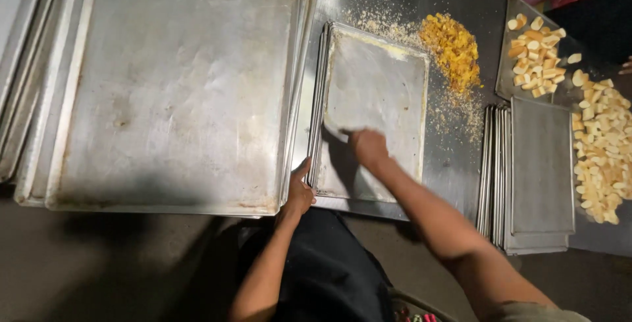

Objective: Scraping residue and flour off metal baking trays using a handheld dough scraper.

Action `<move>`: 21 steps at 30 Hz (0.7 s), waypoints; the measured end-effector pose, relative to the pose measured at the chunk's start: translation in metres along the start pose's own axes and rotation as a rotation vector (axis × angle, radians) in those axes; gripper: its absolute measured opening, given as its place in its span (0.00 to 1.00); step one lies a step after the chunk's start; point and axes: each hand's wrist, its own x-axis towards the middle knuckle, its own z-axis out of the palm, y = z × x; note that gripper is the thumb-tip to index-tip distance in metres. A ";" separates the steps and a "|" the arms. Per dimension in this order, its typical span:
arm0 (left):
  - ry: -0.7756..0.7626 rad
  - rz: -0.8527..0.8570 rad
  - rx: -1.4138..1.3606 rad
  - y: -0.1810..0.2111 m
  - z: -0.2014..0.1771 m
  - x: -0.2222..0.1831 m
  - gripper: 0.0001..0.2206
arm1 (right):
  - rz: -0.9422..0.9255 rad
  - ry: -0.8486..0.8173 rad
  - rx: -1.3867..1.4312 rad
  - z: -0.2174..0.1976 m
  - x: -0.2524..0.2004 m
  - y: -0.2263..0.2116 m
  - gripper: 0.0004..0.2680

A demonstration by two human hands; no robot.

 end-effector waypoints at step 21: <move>0.129 0.357 0.508 0.004 -0.002 -0.014 0.42 | -0.076 0.350 0.067 0.028 0.002 0.019 0.14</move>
